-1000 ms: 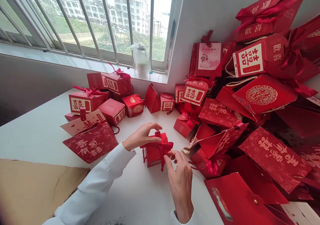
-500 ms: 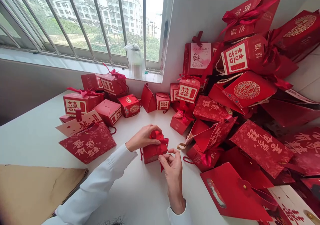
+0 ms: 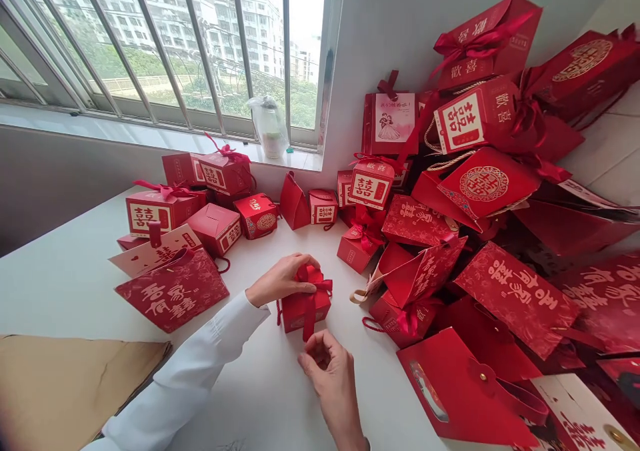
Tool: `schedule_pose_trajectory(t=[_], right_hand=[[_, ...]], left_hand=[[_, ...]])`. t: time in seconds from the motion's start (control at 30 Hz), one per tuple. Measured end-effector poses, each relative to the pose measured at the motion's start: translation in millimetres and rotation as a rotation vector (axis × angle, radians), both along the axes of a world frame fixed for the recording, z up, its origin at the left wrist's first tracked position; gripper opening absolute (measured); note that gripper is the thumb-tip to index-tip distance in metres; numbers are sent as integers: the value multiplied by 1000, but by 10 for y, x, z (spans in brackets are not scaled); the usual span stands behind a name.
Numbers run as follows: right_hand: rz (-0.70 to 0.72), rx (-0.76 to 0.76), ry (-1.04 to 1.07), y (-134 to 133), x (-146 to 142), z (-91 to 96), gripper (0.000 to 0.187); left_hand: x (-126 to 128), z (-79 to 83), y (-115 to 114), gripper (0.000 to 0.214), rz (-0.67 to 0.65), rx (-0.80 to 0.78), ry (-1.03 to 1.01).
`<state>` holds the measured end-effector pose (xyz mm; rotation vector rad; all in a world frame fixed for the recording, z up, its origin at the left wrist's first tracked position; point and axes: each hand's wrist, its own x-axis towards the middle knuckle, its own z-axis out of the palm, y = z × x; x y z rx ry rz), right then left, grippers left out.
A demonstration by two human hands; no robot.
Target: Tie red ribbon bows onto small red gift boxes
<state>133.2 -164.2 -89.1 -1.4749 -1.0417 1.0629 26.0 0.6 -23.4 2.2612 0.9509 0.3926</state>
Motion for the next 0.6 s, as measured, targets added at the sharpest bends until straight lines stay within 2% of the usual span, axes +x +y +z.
schedule_pose_trajectory(t=[0.07, 0.17, 0.37, 0.43, 0.53, 0.6], right_hand=[[65, -42, -43, -53, 64, -48, 7], [56, -46, -103, -115, 211, -106, 11], [63, 7, -243, -80, 510, -100, 15], [80, 28, -288, -2, 571, -95, 15], [121, 67, -375, 153, 625, -121, 14], [154, 100, -417, 257, 642, -162, 11]], left_hand=[[-12, 36, -14, 35, -9, 13, 13], [-60, 119, -13, 35, -2, 23, -28], [-238, 294, -53, 31, 158, 37, -137], [-272, 300, -144, 50, 164, 22, -77], [-247, 241, -322, 99, 133, -37, 63], [-203, 173, -420, 119, 135, -56, 148]])
